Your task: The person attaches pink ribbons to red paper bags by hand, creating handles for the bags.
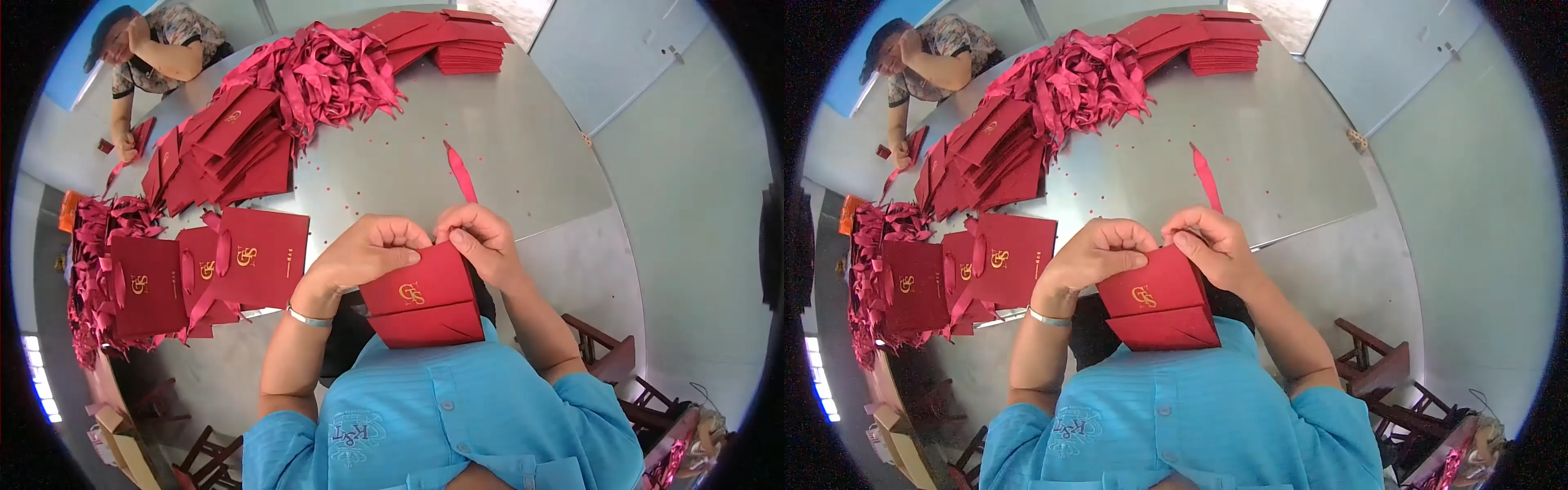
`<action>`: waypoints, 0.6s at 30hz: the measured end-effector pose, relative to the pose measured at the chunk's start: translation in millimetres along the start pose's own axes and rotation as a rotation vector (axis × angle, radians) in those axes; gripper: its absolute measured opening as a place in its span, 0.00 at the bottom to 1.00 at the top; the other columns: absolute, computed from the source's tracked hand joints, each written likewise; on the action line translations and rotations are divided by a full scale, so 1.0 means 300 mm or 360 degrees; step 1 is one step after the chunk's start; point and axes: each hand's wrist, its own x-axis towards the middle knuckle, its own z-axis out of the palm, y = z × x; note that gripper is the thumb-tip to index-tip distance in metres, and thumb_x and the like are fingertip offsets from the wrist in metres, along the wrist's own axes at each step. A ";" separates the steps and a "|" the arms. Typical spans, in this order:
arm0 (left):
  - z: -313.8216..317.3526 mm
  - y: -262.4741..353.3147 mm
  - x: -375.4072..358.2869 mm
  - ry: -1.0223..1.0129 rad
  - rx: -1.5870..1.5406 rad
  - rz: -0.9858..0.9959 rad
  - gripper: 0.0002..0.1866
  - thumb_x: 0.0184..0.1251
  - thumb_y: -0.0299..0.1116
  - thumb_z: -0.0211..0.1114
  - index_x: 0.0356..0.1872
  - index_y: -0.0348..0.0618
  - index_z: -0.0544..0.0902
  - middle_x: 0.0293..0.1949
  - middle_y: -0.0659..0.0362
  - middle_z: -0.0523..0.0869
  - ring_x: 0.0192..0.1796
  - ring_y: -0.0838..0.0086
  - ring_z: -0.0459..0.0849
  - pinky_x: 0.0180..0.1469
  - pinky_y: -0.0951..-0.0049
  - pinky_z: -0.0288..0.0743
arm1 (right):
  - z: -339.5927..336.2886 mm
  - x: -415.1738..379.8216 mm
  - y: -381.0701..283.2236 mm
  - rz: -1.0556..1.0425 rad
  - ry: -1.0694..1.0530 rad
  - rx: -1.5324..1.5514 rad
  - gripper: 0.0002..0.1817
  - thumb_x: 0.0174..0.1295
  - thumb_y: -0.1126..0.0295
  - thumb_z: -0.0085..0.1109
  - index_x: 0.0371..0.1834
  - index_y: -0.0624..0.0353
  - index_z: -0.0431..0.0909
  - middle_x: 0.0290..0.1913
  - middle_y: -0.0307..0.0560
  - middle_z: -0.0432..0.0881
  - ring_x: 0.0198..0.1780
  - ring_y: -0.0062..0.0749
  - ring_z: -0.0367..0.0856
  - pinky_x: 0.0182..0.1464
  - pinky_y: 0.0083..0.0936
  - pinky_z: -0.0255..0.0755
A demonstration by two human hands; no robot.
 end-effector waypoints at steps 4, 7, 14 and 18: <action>-0.007 0.032 -0.033 0.0083 -0.0002 0.0090 0.10 0.61 0.15 0.61 0.43 0.34 0.81 0.37 0.64 0.83 0.39 0.85 0.79 0.44 0.83 0.73 | 0.027 0.030 0.004 -0.0115 0.0003 -0.0151 0.05 0.68 0.77 0.53 0.43 0.64 0.77 0.38 0.41 0.80 0.41 0.22 0.78 0.44 0.20 0.71; -0.015 0.035 -0.044 0.0025 -0.0086 0.0108 0.12 0.60 0.14 0.61 0.44 0.35 0.81 0.37 0.64 0.83 0.39 0.86 0.79 0.43 0.84 0.73 | 0.052 0.034 0.009 -0.0150 0.0058 -0.0290 0.05 0.67 0.78 0.53 0.43 0.64 0.78 0.38 0.41 0.80 0.40 0.21 0.77 0.43 0.19 0.71; -0.006 -0.027 -0.048 0.0220 -0.0333 0.0086 0.16 0.54 0.11 0.62 0.43 0.37 0.78 0.40 0.61 0.85 0.39 0.84 0.81 0.42 0.84 0.74 | 0.083 0.011 0.033 -0.0032 0.0110 -0.0300 0.05 0.67 0.80 0.49 0.42 0.64 0.75 0.38 0.43 0.77 0.38 0.21 0.74 0.42 0.20 0.69; -0.008 -0.050 -0.053 0.0273 -0.0400 0.0150 0.16 0.53 0.09 0.61 0.41 0.39 0.77 0.39 0.58 0.86 0.38 0.82 0.83 0.44 0.84 0.75 | 0.086 0.020 0.037 -0.0034 0.0050 -0.0225 0.05 0.67 0.80 0.50 0.42 0.64 0.75 0.38 0.42 0.77 0.38 0.20 0.74 0.42 0.19 0.69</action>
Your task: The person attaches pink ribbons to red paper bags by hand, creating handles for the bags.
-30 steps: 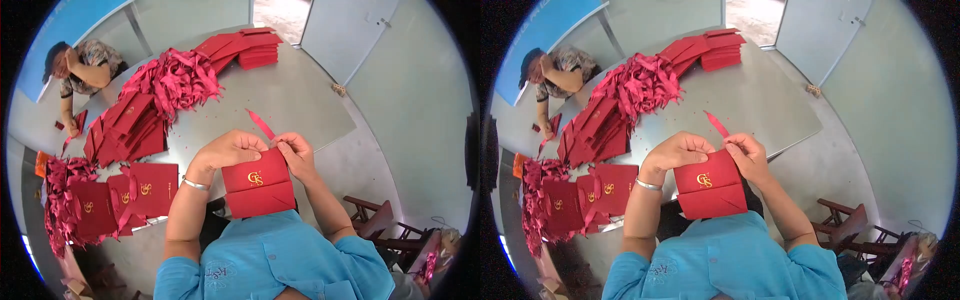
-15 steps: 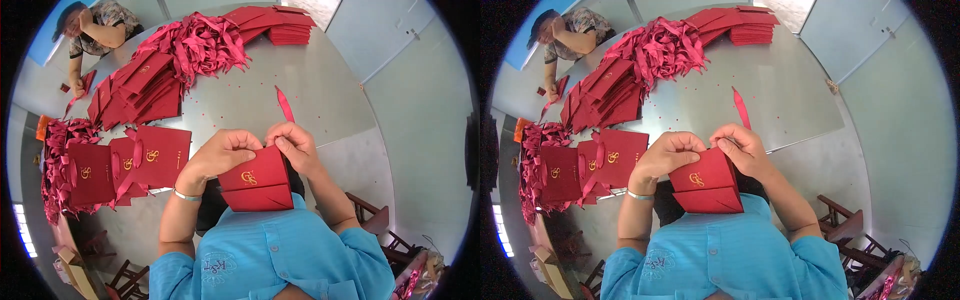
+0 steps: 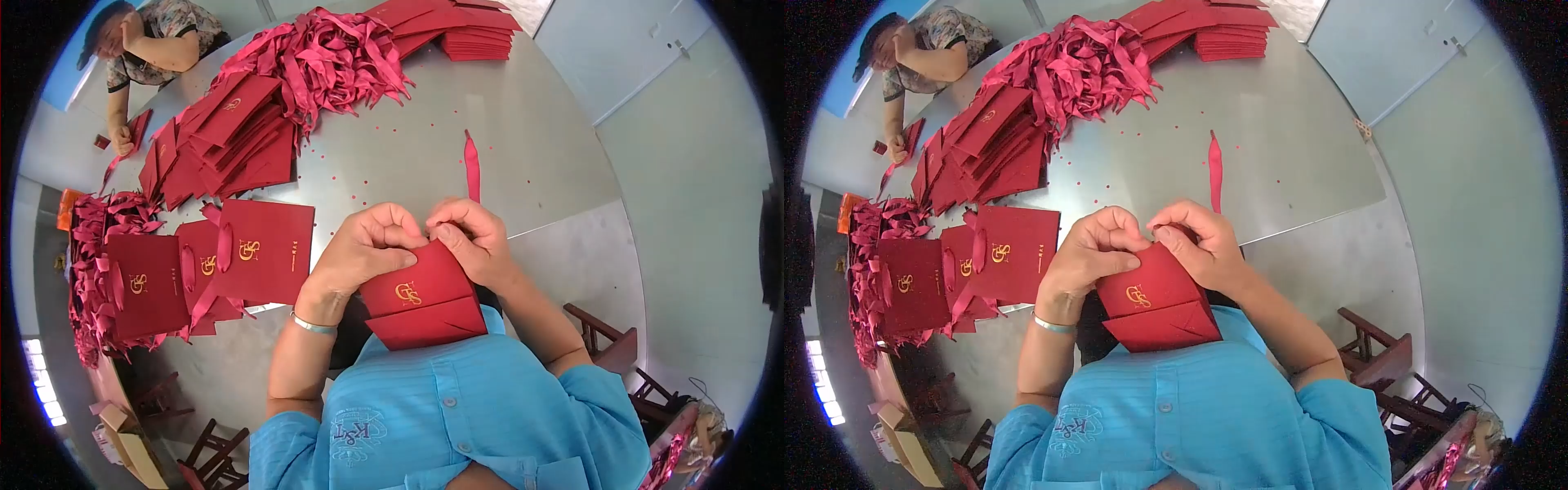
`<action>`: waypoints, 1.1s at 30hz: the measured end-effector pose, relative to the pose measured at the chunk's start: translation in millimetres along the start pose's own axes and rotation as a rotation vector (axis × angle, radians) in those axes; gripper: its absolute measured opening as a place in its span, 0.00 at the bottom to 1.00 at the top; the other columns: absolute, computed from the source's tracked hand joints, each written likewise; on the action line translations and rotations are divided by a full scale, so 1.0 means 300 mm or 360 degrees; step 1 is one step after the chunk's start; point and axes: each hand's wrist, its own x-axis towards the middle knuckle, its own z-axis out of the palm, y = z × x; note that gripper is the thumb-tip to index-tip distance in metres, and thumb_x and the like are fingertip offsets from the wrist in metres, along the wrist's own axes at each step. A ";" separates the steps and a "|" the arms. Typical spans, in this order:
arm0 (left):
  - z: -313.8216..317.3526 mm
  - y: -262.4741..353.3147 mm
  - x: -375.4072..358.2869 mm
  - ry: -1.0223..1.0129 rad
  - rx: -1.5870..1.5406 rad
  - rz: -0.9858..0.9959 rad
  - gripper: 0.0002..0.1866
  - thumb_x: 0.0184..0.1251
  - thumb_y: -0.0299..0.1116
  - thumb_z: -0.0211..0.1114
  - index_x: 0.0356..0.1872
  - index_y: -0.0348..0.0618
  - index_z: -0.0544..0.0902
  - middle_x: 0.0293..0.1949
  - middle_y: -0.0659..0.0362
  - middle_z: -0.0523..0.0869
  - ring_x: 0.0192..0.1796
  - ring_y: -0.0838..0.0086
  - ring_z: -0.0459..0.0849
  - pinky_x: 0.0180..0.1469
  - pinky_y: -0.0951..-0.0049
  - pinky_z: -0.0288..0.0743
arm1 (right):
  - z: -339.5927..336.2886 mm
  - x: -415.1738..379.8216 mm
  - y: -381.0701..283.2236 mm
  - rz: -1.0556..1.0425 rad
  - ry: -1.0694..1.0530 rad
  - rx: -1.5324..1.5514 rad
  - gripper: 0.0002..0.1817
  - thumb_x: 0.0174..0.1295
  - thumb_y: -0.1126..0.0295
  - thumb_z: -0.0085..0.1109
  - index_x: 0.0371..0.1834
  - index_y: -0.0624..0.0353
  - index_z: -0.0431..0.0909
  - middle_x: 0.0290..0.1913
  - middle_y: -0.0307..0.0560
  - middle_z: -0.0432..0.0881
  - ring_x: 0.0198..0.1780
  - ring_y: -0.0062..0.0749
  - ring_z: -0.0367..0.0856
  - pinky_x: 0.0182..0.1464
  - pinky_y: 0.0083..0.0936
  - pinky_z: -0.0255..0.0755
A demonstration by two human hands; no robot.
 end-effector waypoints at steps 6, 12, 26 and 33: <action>-0.019 -0.012 -0.005 -0.0043 -0.0029 0.0006 0.15 0.50 0.09 0.60 0.36 0.41 0.76 0.38 0.60 0.84 0.40 0.82 0.81 0.43 0.84 0.73 | 0.024 0.008 0.007 0.0002 0.0014 0.0022 0.04 0.67 0.79 0.53 0.42 0.64 0.77 0.38 0.42 0.78 0.39 0.20 0.75 0.41 0.19 0.70; -0.010 -0.009 -0.001 -0.0102 -0.0022 -0.0033 0.15 0.47 0.11 0.61 0.35 0.41 0.75 0.35 0.67 0.77 0.38 0.86 0.75 0.40 0.87 0.67 | 0.012 0.000 0.036 0.0038 0.0018 -0.0021 0.04 0.66 0.79 0.55 0.41 0.64 0.78 0.38 0.41 0.79 0.38 0.20 0.75 0.41 0.18 0.70; -0.036 -0.020 0.009 -0.0143 -0.0009 -0.0124 0.16 0.55 0.14 0.66 0.44 0.39 0.76 0.37 0.65 0.81 0.38 0.87 0.79 0.41 0.87 0.72 | -0.007 -0.020 0.054 0.0323 0.0095 0.0294 0.05 0.68 0.74 0.56 0.43 0.62 0.78 0.36 0.34 0.79 0.37 0.13 0.75 0.40 0.15 0.71; -0.039 -0.040 0.013 -0.0173 -0.0075 -0.0043 0.16 0.53 0.14 0.66 0.43 0.40 0.76 0.38 0.66 0.80 0.39 0.86 0.78 0.42 0.87 0.72 | 0.001 -0.020 0.065 0.0286 0.0108 0.0309 0.05 0.67 0.74 0.57 0.42 0.62 0.78 0.36 0.34 0.79 0.37 0.13 0.75 0.40 0.14 0.71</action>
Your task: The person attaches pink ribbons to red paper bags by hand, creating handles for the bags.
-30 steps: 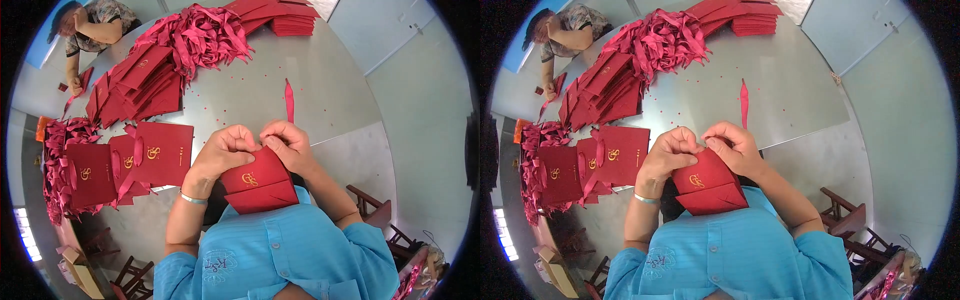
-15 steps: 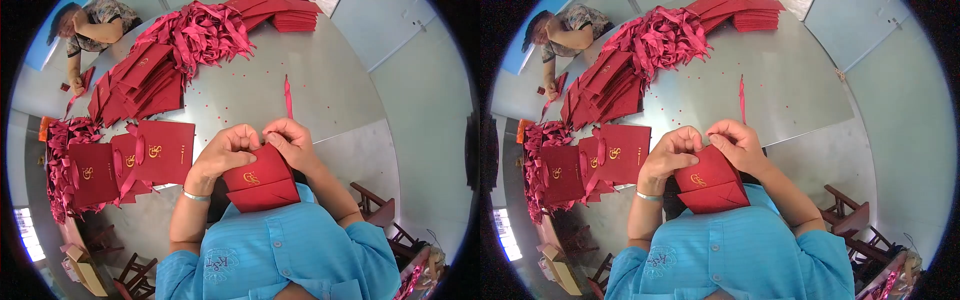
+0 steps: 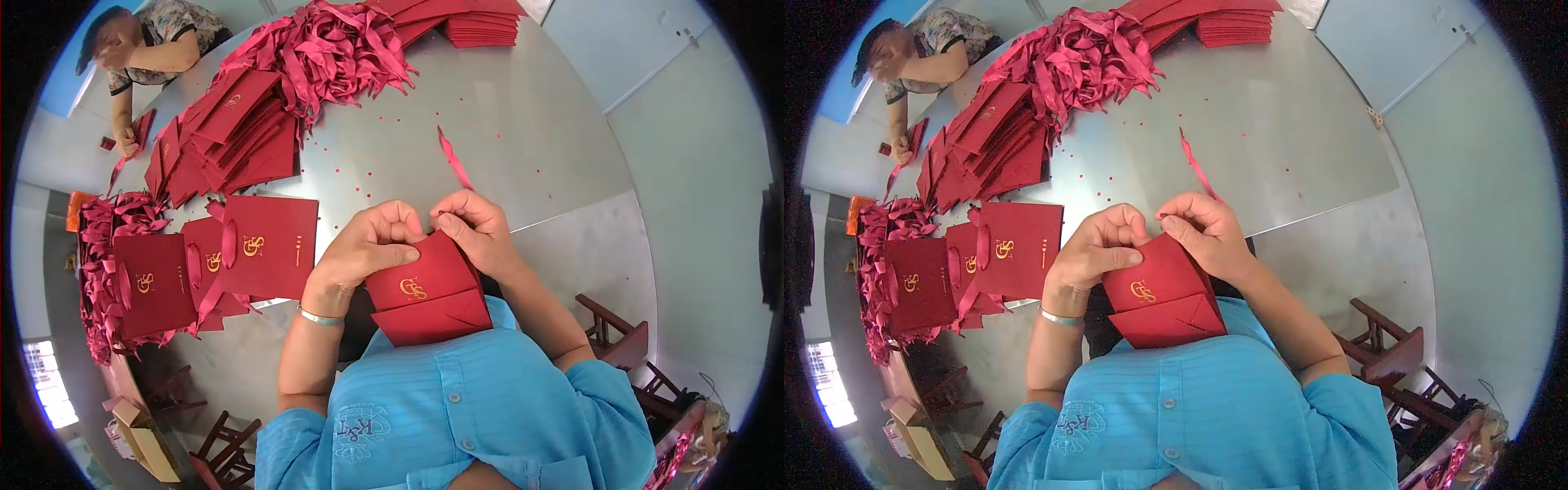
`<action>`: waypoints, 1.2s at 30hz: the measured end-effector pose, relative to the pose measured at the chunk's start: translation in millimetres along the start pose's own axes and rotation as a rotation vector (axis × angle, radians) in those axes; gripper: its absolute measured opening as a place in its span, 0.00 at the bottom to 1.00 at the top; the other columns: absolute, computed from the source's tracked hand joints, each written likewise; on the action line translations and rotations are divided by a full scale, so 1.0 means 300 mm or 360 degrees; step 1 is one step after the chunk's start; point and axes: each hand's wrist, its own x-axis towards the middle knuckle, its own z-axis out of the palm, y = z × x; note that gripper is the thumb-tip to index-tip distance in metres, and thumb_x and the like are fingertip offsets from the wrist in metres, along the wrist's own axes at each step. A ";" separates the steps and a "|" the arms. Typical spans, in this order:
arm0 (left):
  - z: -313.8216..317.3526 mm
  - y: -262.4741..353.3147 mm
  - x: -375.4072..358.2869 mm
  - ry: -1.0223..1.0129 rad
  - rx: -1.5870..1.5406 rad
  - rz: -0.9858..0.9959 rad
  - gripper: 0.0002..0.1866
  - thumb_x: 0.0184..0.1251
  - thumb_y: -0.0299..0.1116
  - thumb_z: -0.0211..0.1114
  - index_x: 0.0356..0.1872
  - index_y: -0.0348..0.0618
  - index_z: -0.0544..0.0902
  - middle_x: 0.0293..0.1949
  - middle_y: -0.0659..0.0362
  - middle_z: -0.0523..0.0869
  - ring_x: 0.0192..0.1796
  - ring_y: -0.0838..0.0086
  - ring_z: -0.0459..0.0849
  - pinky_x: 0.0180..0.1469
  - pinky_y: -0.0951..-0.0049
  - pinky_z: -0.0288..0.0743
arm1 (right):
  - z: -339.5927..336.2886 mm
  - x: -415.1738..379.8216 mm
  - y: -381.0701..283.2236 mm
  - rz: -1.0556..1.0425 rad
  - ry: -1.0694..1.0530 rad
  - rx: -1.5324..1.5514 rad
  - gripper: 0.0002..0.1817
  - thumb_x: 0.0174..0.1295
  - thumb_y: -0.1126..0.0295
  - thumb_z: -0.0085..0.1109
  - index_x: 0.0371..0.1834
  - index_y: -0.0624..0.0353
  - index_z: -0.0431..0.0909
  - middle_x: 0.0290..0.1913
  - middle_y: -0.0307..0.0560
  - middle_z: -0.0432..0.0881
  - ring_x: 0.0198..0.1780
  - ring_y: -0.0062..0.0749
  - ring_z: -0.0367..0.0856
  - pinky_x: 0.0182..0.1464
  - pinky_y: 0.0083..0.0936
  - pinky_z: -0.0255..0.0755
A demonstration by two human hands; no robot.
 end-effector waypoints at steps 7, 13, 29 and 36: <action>0.015 0.011 0.002 -0.0039 0.0005 0.0013 0.17 0.50 0.15 0.65 0.41 0.39 0.74 0.36 0.66 0.75 0.37 0.86 0.73 0.40 0.87 0.67 | 0.002 -0.002 -0.002 -0.0010 -0.0007 -0.0052 0.04 0.68 0.75 0.56 0.42 0.63 0.78 0.35 0.37 0.80 0.37 0.15 0.75 0.41 0.16 0.71; 0.017 0.010 -0.006 -0.0002 0.0018 0.0020 0.17 0.49 0.15 0.65 0.41 0.40 0.74 0.34 0.67 0.74 0.37 0.86 0.73 0.40 0.86 0.67 | 0.005 0.003 -0.002 -0.0059 -0.0056 -0.0086 0.06 0.67 0.72 0.58 0.43 0.62 0.79 0.35 0.34 0.79 0.36 0.12 0.74 0.39 0.14 0.70; 0.055 0.008 -0.012 0.0251 0.0258 0.0014 0.17 0.49 0.11 0.62 0.38 0.43 0.74 0.33 0.68 0.78 0.33 0.89 0.74 0.35 0.87 0.68 | 0.006 0.011 0.001 -0.0033 -0.0027 -0.0186 0.04 0.67 0.74 0.58 0.41 0.63 0.78 0.34 0.36 0.80 0.37 0.17 0.76 0.41 0.17 0.71; 0.052 -0.004 -0.014 0.0325 0.0224 0.0079 0.17 0.50 0.11 0.63 0.38 0.42 0.74 0.32 0.67 0.80 0.33 0.88 0.77 0.37 0.87 0.70 | -0.002 0.006 0.016 0.0023 -0.0031 -0.0133 0.05 0.67 0.74 0.58 0.41 0.63 0.78 0.36 0.36 0.80 0.38 0.15 0.76 0.41 0.16 0.71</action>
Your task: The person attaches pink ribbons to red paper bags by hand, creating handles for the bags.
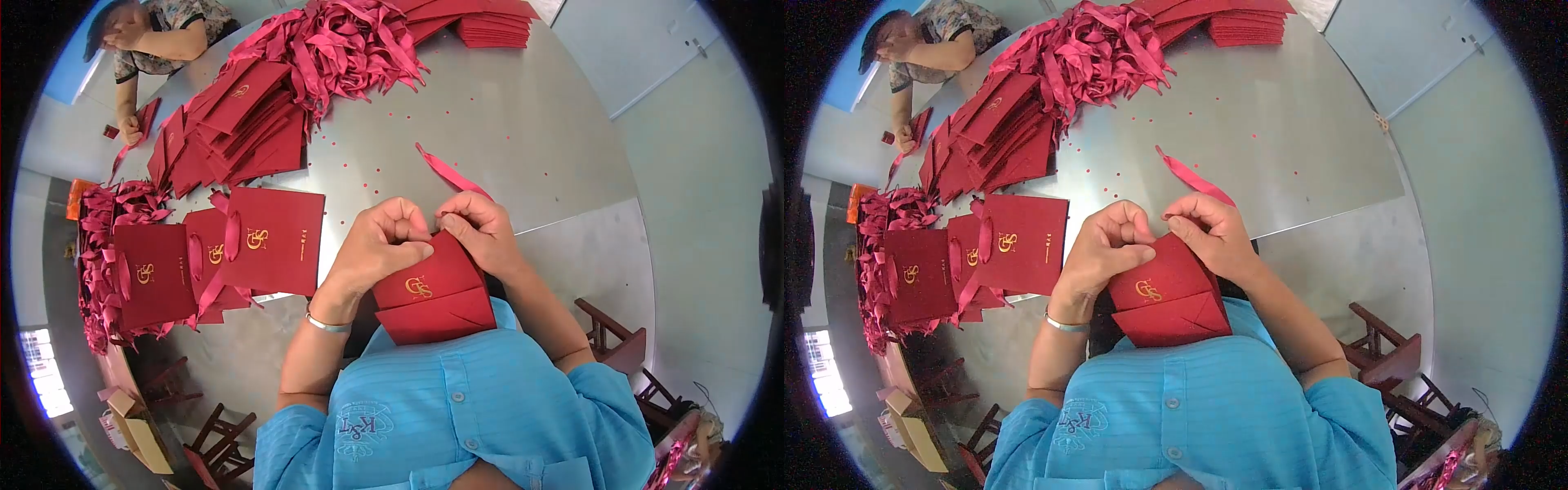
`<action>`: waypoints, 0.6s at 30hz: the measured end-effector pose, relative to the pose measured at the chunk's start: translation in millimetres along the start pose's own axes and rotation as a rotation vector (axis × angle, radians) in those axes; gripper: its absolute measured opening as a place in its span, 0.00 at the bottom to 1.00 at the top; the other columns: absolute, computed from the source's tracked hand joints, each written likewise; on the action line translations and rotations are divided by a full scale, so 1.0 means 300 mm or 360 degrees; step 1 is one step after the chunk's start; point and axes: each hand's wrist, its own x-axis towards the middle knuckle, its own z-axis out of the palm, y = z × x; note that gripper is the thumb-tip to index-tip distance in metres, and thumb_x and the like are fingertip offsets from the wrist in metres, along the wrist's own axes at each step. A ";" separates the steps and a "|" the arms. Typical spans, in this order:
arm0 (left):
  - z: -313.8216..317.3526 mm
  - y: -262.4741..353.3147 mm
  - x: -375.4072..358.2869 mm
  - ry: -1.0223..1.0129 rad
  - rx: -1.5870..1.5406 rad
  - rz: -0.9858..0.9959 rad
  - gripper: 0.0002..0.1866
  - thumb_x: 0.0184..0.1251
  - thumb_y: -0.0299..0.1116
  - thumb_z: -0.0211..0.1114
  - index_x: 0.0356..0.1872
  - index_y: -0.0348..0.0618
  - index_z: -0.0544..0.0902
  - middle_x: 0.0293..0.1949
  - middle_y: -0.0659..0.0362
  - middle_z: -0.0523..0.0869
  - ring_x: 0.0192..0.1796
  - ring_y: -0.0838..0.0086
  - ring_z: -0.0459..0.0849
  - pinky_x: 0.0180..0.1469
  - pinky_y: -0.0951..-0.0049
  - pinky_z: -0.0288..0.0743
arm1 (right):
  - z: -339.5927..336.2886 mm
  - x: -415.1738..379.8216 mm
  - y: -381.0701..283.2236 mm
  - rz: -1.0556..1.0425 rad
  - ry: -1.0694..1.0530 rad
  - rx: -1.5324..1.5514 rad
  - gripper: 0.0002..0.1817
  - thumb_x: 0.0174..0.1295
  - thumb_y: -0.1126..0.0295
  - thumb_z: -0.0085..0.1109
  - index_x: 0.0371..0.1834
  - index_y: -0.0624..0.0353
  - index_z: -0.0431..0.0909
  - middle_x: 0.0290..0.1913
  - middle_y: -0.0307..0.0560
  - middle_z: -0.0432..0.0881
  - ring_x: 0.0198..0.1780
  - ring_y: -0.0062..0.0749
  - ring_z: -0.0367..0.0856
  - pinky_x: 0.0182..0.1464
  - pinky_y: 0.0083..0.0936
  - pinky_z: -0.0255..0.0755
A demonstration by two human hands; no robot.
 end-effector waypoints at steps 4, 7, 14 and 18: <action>-0.010 0.012 -0.007 0.0015 -0.0032 -0.0034 0.17 0.52 0.11 0.63 0.39 0.42 0.74 0.35 0.63 0.83 0.36 0.85 0.80 0.42 0.85 0.72 | -0.005 -0.002 0.011 -0.0025 0.0017 -0.0004 0.05 0.67 0.74 0.58 0.42 0.63 0.78 0.37 0.35 0.80 0.38 0.13 0.75 0.41 0.14 0.71; -0.007 0.018 -0.010 0.0041 -0.0057 -0.0051 0.18 0.51 0.11 0.62 0.40 0.43 0.73 0.38 0.61 0.84 0.37 0.85 0.80 0.42 0.85 0.72 | -0.001 0.002 0.007 0.0010 0.0006 0.0018 0.05 0.67 0.74 0.58 0.42 0.63 0.78 0.37 0.36 0.80 0.38 0.13 0.75 0.40 0.14 0.71; -0.014 -0.004 0.001 -0.0091 -0.0325 -0.0061 0.19 0.48 0.09 0.61 0.39 0.44 0.72 0.37 0.61 0.83 0.38 0.84 0.79 0.42 0.85 0.72 | 0.005 0.002 -0.011 0.0028 -0.0030 -0.0009 0.03 0.67 0.76 0.56 0.40 0.63 0.78 0.34 0.37 0.80 0.37 0.17 0.76 0.42 0.17 0.71; -0.036 -0.030 0.016 -0.0137 -0.0327 -0.0110 0.20 0.44 0.09 0.63 0.37 0.44 0.72 0.36 0.61 0.82 0.38 0.83 0.79 0.41 0.85 0.73 | 0.003 0.000 -0.008 -0.0031 -0.0075 -0.0115 0.04 0.66 0.76 0.57 0.40 0.63 0.78 0.35 0.38 0.80 0.38 0.17 0.76 0.42 0.17 0.71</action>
